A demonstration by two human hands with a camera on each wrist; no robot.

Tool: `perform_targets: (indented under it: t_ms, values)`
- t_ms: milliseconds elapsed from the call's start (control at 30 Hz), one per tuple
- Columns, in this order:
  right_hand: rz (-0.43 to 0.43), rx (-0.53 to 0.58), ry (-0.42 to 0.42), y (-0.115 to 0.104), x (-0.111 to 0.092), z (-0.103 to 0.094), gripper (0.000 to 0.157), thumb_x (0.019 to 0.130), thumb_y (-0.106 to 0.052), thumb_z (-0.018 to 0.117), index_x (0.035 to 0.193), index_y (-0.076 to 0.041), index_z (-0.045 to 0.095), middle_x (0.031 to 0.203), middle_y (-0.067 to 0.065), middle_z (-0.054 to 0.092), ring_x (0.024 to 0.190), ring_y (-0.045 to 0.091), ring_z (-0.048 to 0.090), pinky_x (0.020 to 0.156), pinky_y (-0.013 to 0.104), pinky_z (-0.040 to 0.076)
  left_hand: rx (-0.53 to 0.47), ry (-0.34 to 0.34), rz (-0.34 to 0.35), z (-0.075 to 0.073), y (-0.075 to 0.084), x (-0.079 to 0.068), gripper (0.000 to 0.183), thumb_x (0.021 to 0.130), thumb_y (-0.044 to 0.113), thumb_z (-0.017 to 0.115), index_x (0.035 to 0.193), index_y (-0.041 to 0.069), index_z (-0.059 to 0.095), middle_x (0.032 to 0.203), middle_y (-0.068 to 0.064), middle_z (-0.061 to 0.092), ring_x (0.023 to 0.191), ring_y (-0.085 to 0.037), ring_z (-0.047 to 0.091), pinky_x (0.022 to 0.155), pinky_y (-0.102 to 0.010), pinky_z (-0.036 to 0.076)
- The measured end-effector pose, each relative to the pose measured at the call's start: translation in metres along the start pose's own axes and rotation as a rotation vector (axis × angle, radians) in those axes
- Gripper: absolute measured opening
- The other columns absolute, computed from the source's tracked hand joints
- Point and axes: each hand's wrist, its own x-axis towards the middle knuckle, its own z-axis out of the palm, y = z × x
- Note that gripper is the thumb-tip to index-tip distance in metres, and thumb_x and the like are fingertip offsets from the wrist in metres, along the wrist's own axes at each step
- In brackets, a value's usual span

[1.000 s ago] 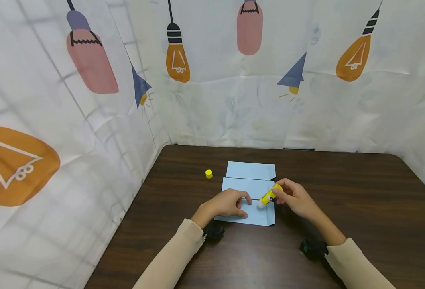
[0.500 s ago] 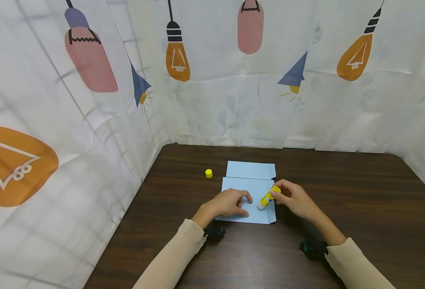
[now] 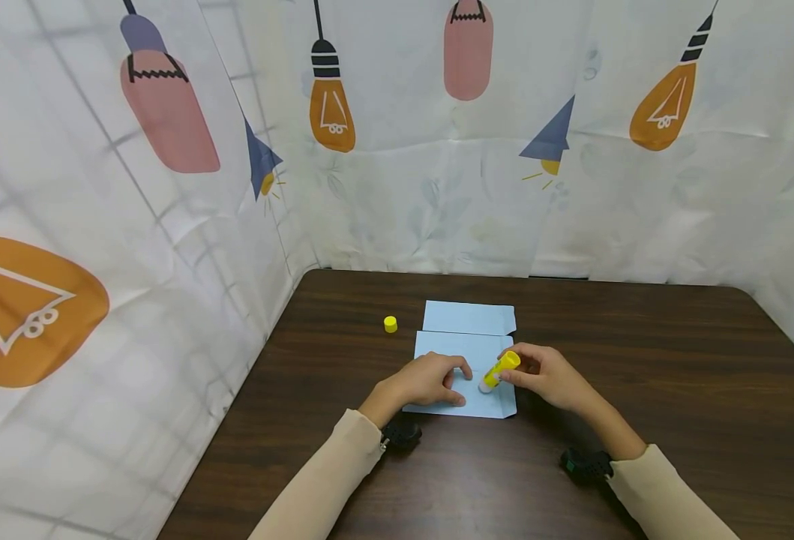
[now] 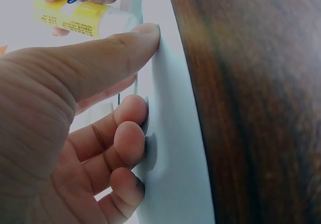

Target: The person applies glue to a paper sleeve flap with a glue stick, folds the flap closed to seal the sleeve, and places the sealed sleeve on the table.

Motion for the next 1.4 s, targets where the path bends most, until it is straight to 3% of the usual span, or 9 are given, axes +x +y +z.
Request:
perform_targets:
  t_ms: [200, 467, 867, 1067, 1400]
  values:
    - [0.031, 0.127, -0.057, 0.011, -0.001, -0.003, 0.029, 0.100, -0.021, 0.067, 0.123, -0.002, 0.065, 0.105, 0.012, 0.066, 0.080, 0.021, 0.064, 0.072, 0.032, 0.061, -0.008, -0.013, 0.015, 0.001, -0.001, 0.001, 0.039, 0.089, 0.031, 0.082, 0.123, 0.023, 0.065, 0.072, 0.007, 0.054, 0.060, -0.006, 0.047, 0.057, -0.020, 0.039]
    - [0.089, 0.275, -0.134, 0.024, -0.002, -0.009, 0.035, 0.103, -0.017, 0.062, 0.131, 0.003, 0.059, 0.107, 0.013, 0.067, 0.083, 0.022, 0.068, 0.076, 0.033, 0.061, -0.008, -0.058, 0.036, -0.002, -0.003, -0.001, 0.050, 0.084, 0.031, 0.086, 0.127, 0.022, 0.063, 0.081, 0.007, 0.053, 0.071, -0.006, 0.047, 0.069, -0.020, 0.042]
    - [0.079, 0.307, -0.245, 0.025, -0.003, -0.015, 0.034, 0.105, -0.016, 0.059, 0.131, 0.005, 0.057, 0.119, 0.011, 0.063, 0.100, 0.016, 0.066, 0.086, 0.031, 0.060, -0.011, -0.067, 0.035, -0.003, -0.005, 0.000, 0.051, 0.083, 0.030, 0.087, 0.127, 0.022, 0.063, 0.081, 0.006, 0.052, 0.072, -0.006, 0.048, 0.071, -0.020, 0.042]
    - [0.068, 0.324, -0.281, 0.025, -0.004, -0.017, 0.026, 0.105, -0.014, 0.057, 0.126, 0.001, 0.060, 0.117, 0.007, 0.063, 0.102, 0.013, 0.065, 0.089, 0.030, 0.059, -0.019, -0.069, 0.039, -0.002, -0.005, 0.001, 0.050, 0.083, 0.030, 0.086, 0.127, 0.022, 0.063, 0.081, 0.006, 0.052, 0.072, -0.006, 0.048, 0.070, -0.020, 0.042]
    - [0.049, 0.338, -0.306, 0.024, -0.005, -0.018, 0.030, 0.105, -0.013, 0.057, 0.129, 0.005, 0.057, 0.118, 0.004, 0.061, 0.102, 0.012, 0.064, 0.090, 0.029, 0.058, -0.032, -0.070, 0.034, -0.003, -0.004, -0.001, 0.050, 0.084, 0.031, 0.086, 0.127, 0.022, 0.063, 0.082, 0.005, 0.052, 0.071, -0.007, 0.047, 0.068, -0.020, 0.041]
